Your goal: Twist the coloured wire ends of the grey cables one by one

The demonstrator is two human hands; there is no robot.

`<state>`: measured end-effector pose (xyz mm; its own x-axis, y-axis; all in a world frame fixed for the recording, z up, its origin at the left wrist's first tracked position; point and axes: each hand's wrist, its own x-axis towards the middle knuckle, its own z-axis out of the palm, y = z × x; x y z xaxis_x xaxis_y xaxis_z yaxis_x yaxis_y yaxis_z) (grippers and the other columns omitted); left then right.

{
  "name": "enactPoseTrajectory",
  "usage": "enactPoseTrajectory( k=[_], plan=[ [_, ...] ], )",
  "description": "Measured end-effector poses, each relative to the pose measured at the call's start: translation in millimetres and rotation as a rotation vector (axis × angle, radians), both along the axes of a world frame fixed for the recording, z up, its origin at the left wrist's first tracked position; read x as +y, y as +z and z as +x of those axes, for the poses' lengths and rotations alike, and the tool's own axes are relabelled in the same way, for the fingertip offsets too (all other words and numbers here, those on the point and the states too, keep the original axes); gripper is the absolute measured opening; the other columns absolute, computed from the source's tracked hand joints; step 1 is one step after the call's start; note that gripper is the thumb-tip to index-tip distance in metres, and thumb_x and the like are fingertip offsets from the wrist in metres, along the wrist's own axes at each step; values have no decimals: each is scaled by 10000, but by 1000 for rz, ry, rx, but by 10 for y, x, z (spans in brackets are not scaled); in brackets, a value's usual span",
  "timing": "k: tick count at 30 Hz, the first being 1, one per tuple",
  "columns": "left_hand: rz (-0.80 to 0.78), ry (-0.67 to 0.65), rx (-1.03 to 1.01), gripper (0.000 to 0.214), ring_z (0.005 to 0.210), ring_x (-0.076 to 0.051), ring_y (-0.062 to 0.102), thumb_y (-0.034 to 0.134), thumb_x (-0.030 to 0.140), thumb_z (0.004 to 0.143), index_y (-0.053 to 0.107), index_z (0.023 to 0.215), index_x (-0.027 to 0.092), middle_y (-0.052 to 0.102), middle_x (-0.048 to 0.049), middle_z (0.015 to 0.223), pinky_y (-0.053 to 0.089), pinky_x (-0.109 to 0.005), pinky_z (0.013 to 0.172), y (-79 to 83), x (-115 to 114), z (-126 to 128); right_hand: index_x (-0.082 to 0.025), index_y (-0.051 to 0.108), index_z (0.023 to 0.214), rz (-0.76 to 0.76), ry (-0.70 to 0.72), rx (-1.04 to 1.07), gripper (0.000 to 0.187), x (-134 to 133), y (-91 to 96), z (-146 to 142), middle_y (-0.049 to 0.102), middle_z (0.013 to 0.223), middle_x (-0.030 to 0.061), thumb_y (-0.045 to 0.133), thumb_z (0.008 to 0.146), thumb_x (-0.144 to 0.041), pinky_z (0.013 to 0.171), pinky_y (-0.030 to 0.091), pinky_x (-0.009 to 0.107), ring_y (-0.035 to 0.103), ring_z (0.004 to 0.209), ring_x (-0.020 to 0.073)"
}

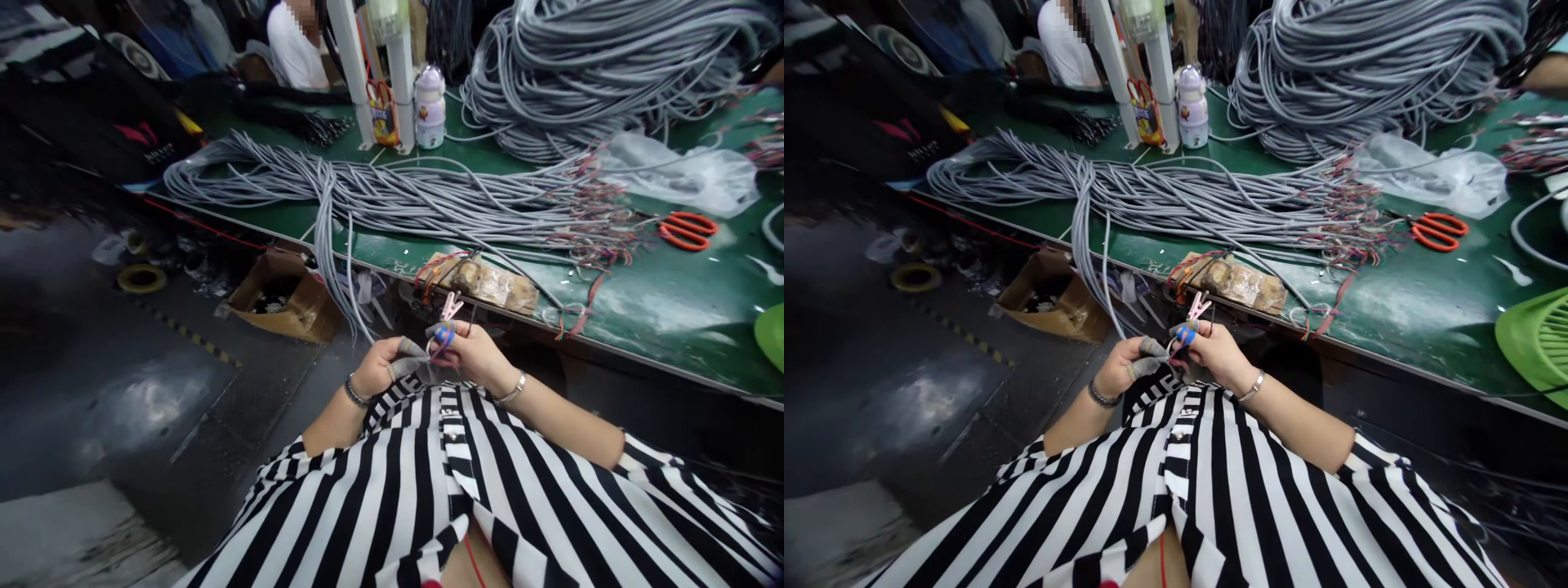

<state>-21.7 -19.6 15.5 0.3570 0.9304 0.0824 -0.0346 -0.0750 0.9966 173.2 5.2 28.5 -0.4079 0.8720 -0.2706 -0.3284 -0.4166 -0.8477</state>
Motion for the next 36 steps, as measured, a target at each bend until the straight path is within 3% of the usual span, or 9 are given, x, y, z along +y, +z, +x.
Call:
enactPoseTrajectory(
  k=[4,8,14,20,23,25,27,32,36],
  plan=[
    [-121,345,-319,422,463,-68,474,797,516,649,642,801,154,623,6,621,382,-189,450,-172,-16,28,-155,647,970,128,32,-84,483,-65,40,23,746,878,93,635,789,-603,407,251,208,425,448,57],
    [-144,404,-423,432,477,-66,486,829,489,612,611,785,158,637,10,652,399,-197,472,-183,5,55,-165,626,1083,239,102,-164,517,-114,32,27,725,870,82,561,840,-616,456,327,221,442,483,73],
    [-137,392,-310,397,510,-77,511,822,461,635,631,795,152,614,21,607,435,-212,527,-199,-38,93,-185,613,1066,563,145,-338,384,-66,39,-53,658,848,35,601,855,-506,563,413,251,514,607,118],
    [22,517,-87,254,653,-105,583,753,374,745,670,847,156,664,-3,717,484,-227,642,-193,-97,177,-178,594,828,990,144,-873,73,-121,194,-65,634,760,53,555,867,-226,633,403,275,554,671,166],
    [39,589,-100,245,668,-104,590,740,378,759,668,854,164,659,1,717,487,-229,663,-181,-38,242,-181,570,776,1145,315,-878,87,-216,254,-106,631,739,47,540,857,-194,612,395,259,546,644,154],
    [5,658,-196,272,601,-83,557,742,405,754,651,854,170,631,20,667,463,-214,610,-160,34,272,-186,581,773,1282,531,-737,92,-260,282,-134,642,749,39,547,858,-197,617,405,247,556,654,147],
    [-35,682,-346,323,539,-70,514,747,453,735,633,842,170,588,37,604,425,-204,549,-117,99,270,-188,599,791,1343,635,-587,115,-266,311,-140,650,746,35,530,881,-210,620,420,239,568,653,141],
    [-187,445,-616,404,420,-45,369,748,527,709,576,753,164,411,78,476,324,-198,450,10,93,139,-193,627,941,1197,255,-463,170,-155,411,-119,682,795,61,482,938,-282,650,482,260,615,680,151],
    [-228,383,-678,378,393,-42,332,707,509,766,552,739,165,365,81,446,298,-188,417,1,2,66,-214,619,1063,1197,72,-405,187,-83,436,-230,708,987,88,495,928,-252,788,528,312,667,875,188]
  ],
)
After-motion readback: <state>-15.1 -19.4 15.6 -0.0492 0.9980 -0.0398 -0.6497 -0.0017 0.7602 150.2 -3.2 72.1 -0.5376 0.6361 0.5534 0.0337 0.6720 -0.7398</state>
